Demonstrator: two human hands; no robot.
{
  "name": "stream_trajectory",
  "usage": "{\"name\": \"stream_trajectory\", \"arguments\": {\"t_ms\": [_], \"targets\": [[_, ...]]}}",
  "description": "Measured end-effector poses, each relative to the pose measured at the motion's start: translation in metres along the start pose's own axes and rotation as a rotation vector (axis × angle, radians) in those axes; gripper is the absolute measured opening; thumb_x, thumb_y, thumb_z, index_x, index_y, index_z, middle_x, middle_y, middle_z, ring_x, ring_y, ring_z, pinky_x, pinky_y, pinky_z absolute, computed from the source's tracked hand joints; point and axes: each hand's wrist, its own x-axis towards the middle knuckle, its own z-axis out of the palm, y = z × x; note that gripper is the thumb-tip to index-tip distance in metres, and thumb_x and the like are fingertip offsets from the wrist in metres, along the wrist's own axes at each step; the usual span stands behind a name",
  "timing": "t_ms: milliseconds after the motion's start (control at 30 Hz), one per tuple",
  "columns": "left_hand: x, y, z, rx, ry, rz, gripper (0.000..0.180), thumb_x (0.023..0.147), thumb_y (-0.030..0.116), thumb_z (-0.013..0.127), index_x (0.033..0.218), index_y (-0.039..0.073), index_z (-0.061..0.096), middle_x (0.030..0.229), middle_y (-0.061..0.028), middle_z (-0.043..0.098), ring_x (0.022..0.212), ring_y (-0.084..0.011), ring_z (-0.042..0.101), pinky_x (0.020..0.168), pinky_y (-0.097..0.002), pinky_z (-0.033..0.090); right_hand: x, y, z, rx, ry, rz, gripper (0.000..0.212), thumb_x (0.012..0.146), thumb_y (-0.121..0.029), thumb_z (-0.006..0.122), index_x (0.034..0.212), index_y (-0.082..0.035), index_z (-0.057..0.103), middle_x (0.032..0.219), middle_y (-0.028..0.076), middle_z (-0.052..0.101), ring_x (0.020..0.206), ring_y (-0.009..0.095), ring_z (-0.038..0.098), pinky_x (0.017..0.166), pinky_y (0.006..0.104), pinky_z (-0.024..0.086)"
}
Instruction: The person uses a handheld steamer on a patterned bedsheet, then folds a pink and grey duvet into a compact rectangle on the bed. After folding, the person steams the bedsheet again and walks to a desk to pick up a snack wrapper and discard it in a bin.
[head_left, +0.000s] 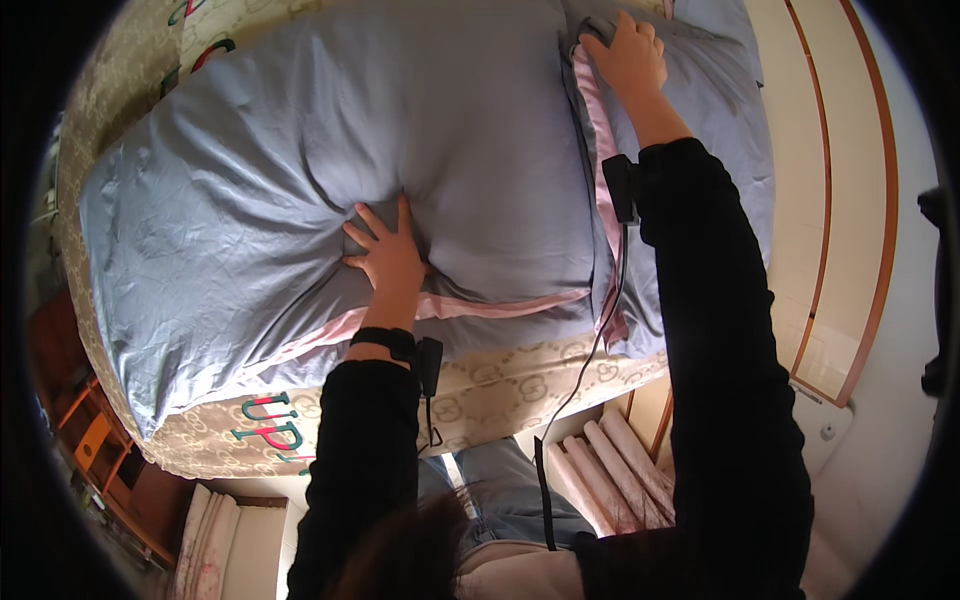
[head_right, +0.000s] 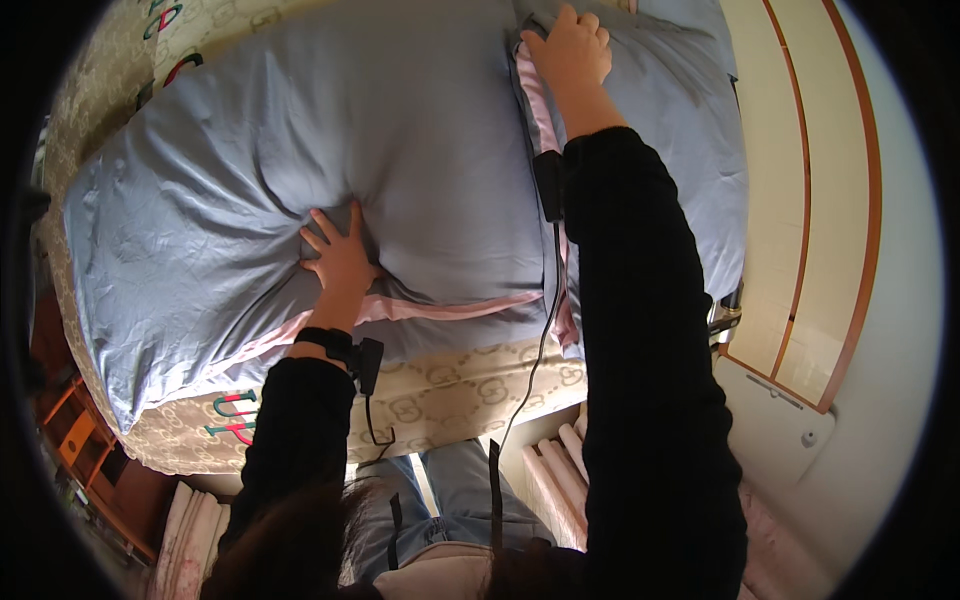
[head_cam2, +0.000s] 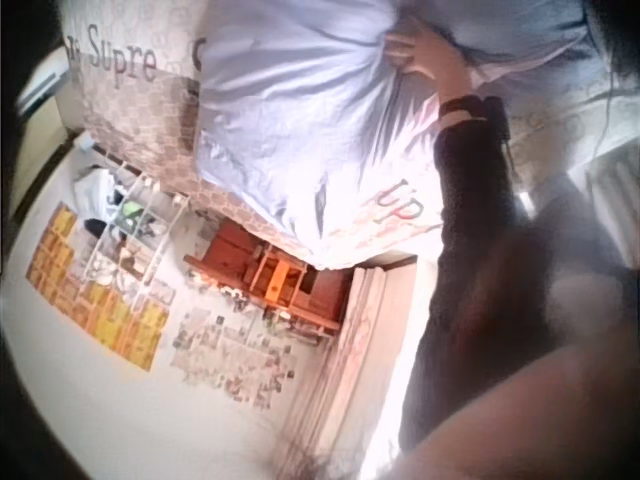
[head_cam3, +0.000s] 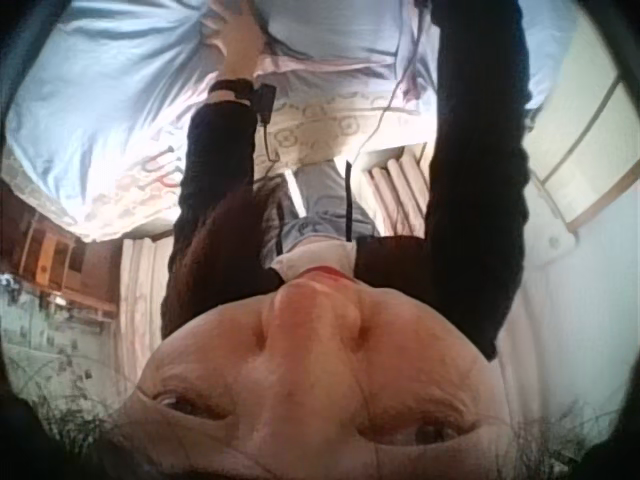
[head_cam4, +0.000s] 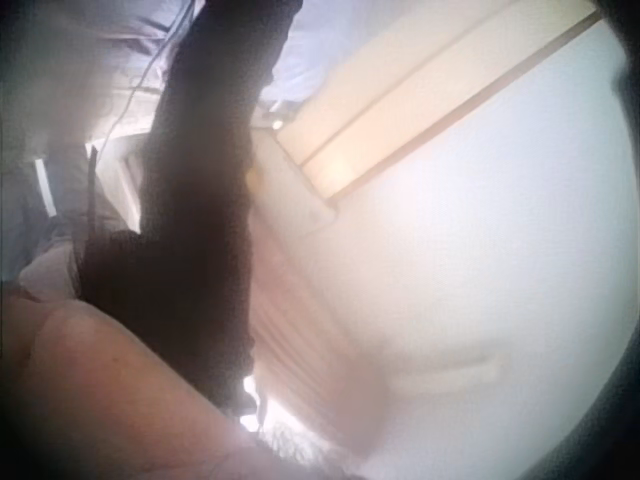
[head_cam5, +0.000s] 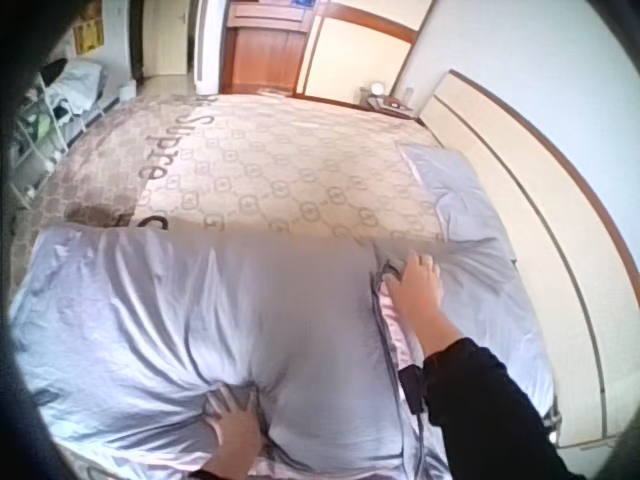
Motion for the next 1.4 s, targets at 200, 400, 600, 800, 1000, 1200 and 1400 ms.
{"name": "stream_trajectory", "arguments": {"t_ms": [200, 400, 600, 800, 1000, 1200, 1400], "targets": [[0.007, 0.007, -0.002, 0.042, -0.041, -0.026, 0.092, 0.081, 0.025, 0.070, 0.152, 0.033, 0.013, 0.153, -0.0329, -0.001, 0.138, -0.0582, 0.009, 0.096, -0.0733, 0.032, 0.015, -0.076, 0.017, 0.138, -0.242, -0.248, 0.024, 0.088, -0.024, 0.054, 0.091, -0.006, 0.069, 0.093, 0.014, 0.069, 0.091, 0.031, 0.066, 0.080, 0.0403, 0.052], [0.008, 0.009, -0.002, 0.041, -0.064, -0.026, 0.084, 0.086, 0.021, 0.061, 0.152, 0.032, 0.012, 0.153, -0.0334, -0.002, 0.137, -0.0584, 0.009, 0.096, -0.0733, 0.031, -0.080, -0.036, -0.012, 0.145, -0.056, -0.042, 0.061, 0.080, -0.023, 0.069, 0.135, -0.016, 0.043, 0.137, 0.015, 0.048, 0.124, 0.033, 0.047, 0.098, 0.0581, 0.036], [0.009, 0.006, 0.004, 0.042, 0.000, -0.022, 0.084, 0.085, 0.024, 0.062, 0.152, 0.032, 0.012, 0.153, -0.0335, -0.002, 0.137, -0.0585, 0.009, 0.096, -0.0732, 0.032, -0.107, 0.019, -0.015, -0.012, -0.323, 0.215, 0.079, 0.075, -0.019, 0.073, 0.143, -0.025, 0.032, 0.134, 0.019, 0.044, 0.114, 0.041, 0.052, 0.086, 0.0543, 0.047], [0.010, 0.006, 0.007, 0.068, 0.004, -0.021, 0.090, 0.081, 0.026, 0.068, 0.152, 0.032, 0.013, 0.153, -0.0335, -0.002, 0.137, -0.0587, 0.010, 0.094, -0.0738, 0.032, -0.030, 0.064, -0.032, 0.321, 0.174, 0.192, 0.055, 0.080, -0.016, 0.063, 0.133, -0.016, 0.047, 0.113, 0.018, 0.058, 0.098, 0.037, 0.061, 0.078, 0.0449, 0.052], [0.011, 0.007, 0.010, 0.091, 0.125, -0.027, 0.108, 0.067, 0.036, 0.080, 0.152, 0.033, 0.013, 0.153, -0.0331, 0.001, 0.137, -0.0579, 0.011, 0.092, -0.0737, 0.035, -0.045, -0.022, -0.038, 0.390, -0.585, -0.011, 0.065, 0.086, -0.033, 0.061, 0.142, -0.010, 0.038, 0.142, 0.022, 0.042, 0.129, 0.039, 0.042, 0.104, 0.0505, 0.036], [0.008, -0.002, 0.017, 0.009, 0.172, -0.007, 0.110, 0.065, 0.044, 0.084, 0.151, 0.035, 0.016, 0.153, -0.0311, 0.006, 0.137, -0.0565, 0.013, 0.091, -0.0732, 0.035, -0.256, -0.033, -0.060, -0.008, -0.360, 0.023, 0.075, 0.084, -0.036, 0.063, 0.147, -0.011, 0.032, 0.153, 0.022, 0.024, 0.141, 0.042, 0.022, 0.110, 0.0621, 0.016], [-0.034, -0.066, 0.011, -0.295, 0.256, 0.334, 0.076, 0.076, 0.042, 0.073, 0.143, 0.028, 0.041, 0.153, -0.0206, 0.024, 0.137, -0.0454, 0.027, 0.096, -0.0632, 0.039, -0.343, -0.074, -0.072, 0.149, -0.537, -0.046, 0.073, 0.083, -0.020, 0.063, 0.147, -0.006, 0.029, 0.153, 0.020, 0.025, 0.140, 0.041, 0.025, 0.111, 0.0558, 0.021]]}}
